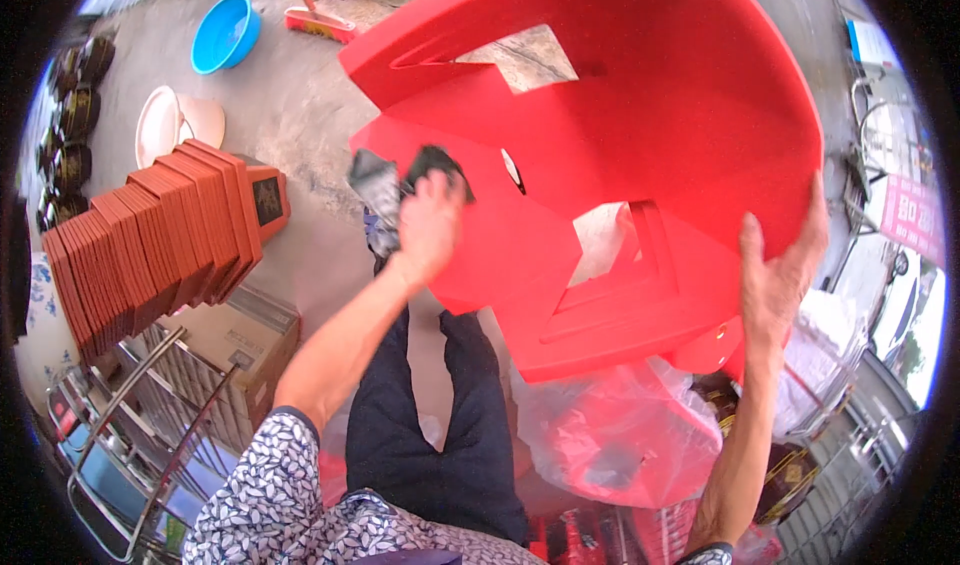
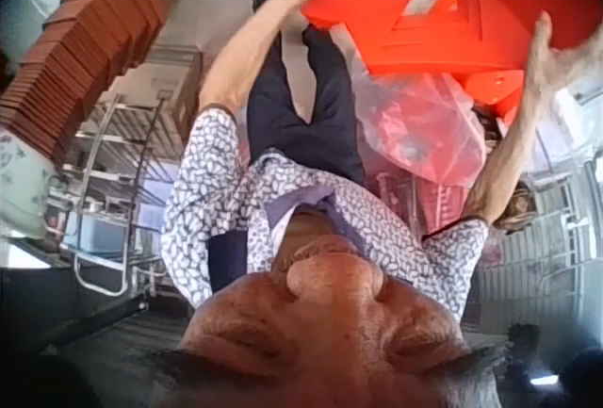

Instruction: The person wipes different parts of a red plastic chair with a cloth, then folds the cloth and places it inside a cardboard box.

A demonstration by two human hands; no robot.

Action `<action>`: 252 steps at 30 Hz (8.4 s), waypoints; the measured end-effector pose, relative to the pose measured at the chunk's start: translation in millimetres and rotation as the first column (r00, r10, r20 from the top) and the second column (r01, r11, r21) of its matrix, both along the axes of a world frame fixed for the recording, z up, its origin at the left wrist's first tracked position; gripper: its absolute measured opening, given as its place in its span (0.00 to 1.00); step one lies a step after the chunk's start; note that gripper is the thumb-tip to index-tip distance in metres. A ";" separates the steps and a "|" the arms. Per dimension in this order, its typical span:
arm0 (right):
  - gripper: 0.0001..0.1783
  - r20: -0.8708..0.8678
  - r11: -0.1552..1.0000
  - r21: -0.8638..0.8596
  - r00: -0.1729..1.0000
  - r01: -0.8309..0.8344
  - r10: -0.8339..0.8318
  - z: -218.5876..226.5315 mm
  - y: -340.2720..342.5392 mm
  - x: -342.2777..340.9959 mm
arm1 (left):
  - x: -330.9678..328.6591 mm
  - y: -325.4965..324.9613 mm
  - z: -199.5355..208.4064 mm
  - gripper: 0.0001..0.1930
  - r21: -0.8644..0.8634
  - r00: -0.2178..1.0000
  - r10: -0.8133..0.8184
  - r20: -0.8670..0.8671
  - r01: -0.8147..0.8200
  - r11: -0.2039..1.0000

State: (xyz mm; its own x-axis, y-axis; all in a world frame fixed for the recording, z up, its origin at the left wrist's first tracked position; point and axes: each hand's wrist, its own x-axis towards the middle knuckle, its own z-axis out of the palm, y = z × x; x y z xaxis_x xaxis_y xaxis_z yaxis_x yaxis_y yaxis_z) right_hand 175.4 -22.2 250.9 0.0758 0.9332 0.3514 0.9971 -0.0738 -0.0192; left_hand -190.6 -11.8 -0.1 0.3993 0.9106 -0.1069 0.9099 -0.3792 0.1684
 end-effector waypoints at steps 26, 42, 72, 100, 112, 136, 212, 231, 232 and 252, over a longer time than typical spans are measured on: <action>0.40 -0.113 0.955 0.237 0.981 0.180 -0.157 -17.3 -0.8 -9.7 | 75.7 -43.6 21.8 0.26 -0.108 0.988 -0.145 -0.051 0.138 0.984; 0.46 -0.288 0.949 0.223 0.945 0.222 -0.153 -15.7 -3.1 -18.8 | 45.0 -64.8 34.5 0.26 -0.264 0.977 -0.192 -0.097 0.161 0.951; 0.44 -0.182 0.943 0.290 0.977 0.163 -0.113 -13.2 9.5 -26.8 | 54.8 -34.2 22.4 0.23 -0.095 0.966 -0.240 -0.098 0.231 0.968; 0.47 -0.128 0.960 0.176 0.972 0.219 -0.199 -13.9 6.3 -22.1 | 113.4 147.6 -41.7 0.27 -0.165 0.773 0.246 0.585 -0.183 0.969; 0.46 -0.132 0.963 0.142 0.969 0.227 -0.209 -12.0 0.5 -10.6 | 174.0 10.8 -16.9 0.20 -0.565 0.680 0.015 0.733 0.597 0.569; 0.44 -0.009 0.971 0.165 0.984 0.175 -0.176 -20.6 -2.7 -3.3 | 156.1 11.9 8.3 0.21 -0.760 0.812 0.206 0.547 0.378 0.529; 0.43 -0.100 0.912 0.369 0.984 0.176 -0.150 -25.3 3.8 -19.9 | 28.9 0.1 10.8 0.13 0.006 0.882 -0.422 0.208 0.430 0.903; 0.45 -0.147 0.897 0.408 0.982 0.169 -0.118 -35.9 3.7 -17.5 | 18.5 -24.9 -5.2 0.19 -0.153 0.716 -0.697 0.037 0.694 0.704; 0.45 -0.152 0.891 0.429 0.984 0.149 -0.092 -33.7 7.4 -18.0 | 21.8 -10.3 -7.9 0.17 -0.050 0.751 -0.657 0.069 0.660 0.750; 0.43 -0.091 0.894 0.423 0.989 0.145 -0.117 -29.7 0.2 -15.2 | 21.2 -31.3 -0.6 0.22 -0.054 0.783 -0.619 0.067 0.622 0.781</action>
State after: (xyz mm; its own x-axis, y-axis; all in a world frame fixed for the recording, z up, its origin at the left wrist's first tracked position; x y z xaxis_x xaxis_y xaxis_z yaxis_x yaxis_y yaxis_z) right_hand 160.2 -22.1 221.2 0.2219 0.6737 0.7049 0.9746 -0.1748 -0.1397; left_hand -169.4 -43.1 -0.7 0.8810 0.4552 -0.1292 0.4732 -0.8451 0.2489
